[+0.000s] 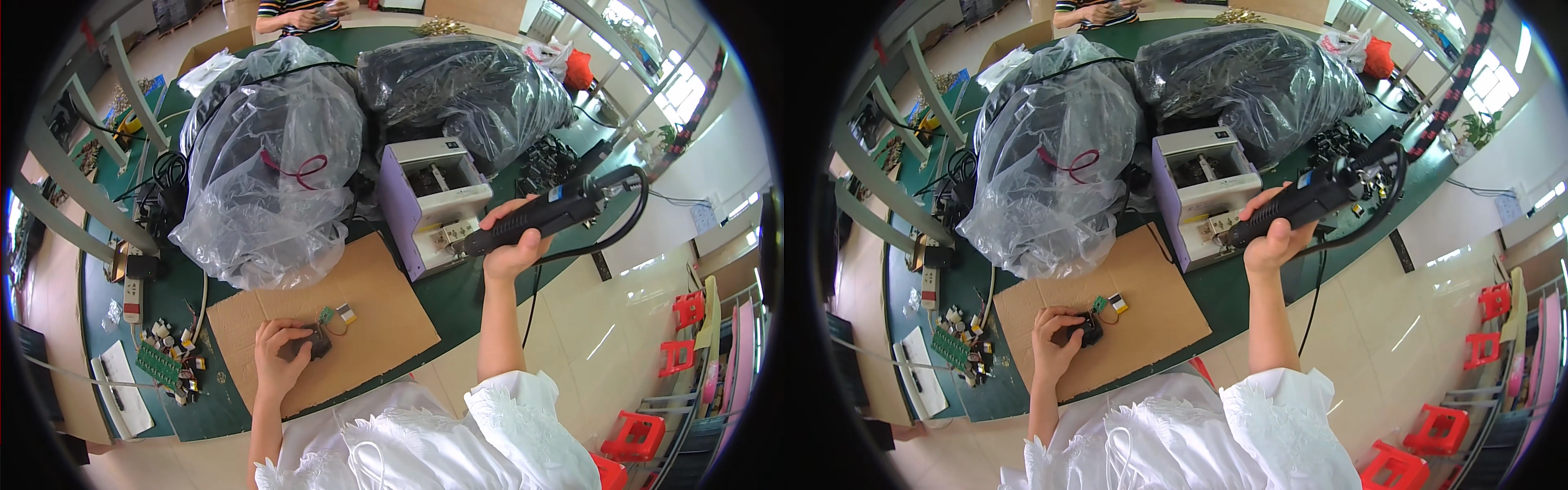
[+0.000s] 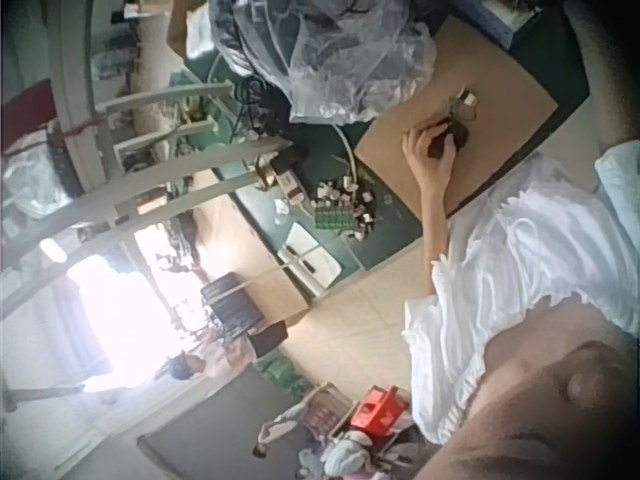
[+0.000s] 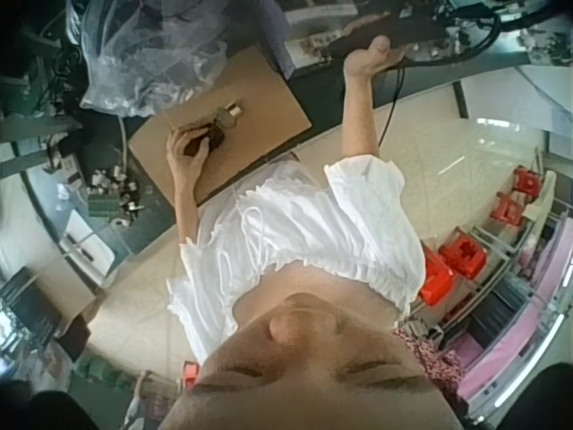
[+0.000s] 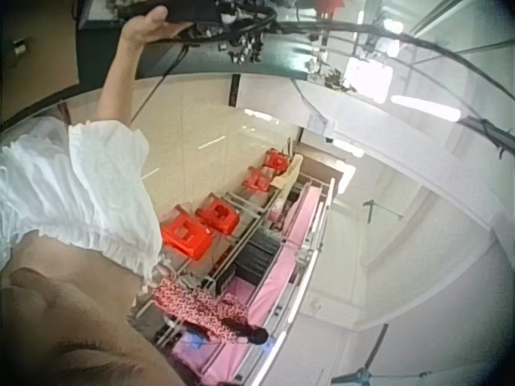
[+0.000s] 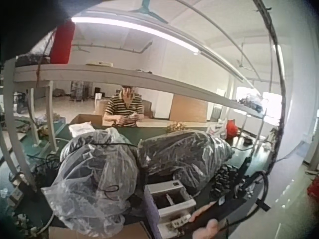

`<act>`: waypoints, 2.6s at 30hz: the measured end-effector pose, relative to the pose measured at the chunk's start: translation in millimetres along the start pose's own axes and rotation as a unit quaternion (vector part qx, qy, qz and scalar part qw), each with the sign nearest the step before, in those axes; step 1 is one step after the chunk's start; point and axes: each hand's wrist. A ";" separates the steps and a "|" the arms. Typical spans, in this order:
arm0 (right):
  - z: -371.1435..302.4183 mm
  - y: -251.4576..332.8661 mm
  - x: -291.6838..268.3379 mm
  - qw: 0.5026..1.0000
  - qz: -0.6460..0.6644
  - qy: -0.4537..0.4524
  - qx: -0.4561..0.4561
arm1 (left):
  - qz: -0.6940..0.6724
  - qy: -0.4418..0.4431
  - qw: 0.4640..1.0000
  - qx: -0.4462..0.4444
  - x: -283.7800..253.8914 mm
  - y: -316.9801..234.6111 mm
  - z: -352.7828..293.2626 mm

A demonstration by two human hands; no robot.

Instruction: Assemble small electronic components into a plastic housing and secure them using an electric screwdriver.

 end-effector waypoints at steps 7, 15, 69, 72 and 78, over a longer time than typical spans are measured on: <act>-1.2 0.5 3.6 0.999 -0.004 0.039 0.009 | -0.009 -0.004 1.000 -0.001 1.2 0.1 0.3; -2.9 -1.5 10.6 0.997 0.040 0.066 0.025 | -0.015 -0.006 1.000 -0.006 1.1 0.4 -0.6; -148.2 93.8 126.9 0.871 0.334 0.231 0.277 | 0.015 -0.088 0.996 -0.003 -3.1 3.3 -10.1; -151.8 94.3 127.8 0.863 0.345 0.232 0.288 | 0.020 -0.087 0.996 -0.006 -3.5 4.5 -10.9; -147.8 89.1 124.5 0.829 0.398 0.259 0.294 | 0.016 -0.079 0.997 -0.001 -2.3 2.7 -8.3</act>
Point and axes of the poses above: each hand's wrist, its own z-axis towards the middle knuckle, its own x-axis out of the palm, y = z × x, and after that the axes turned 6 degrees about -x, right-handed
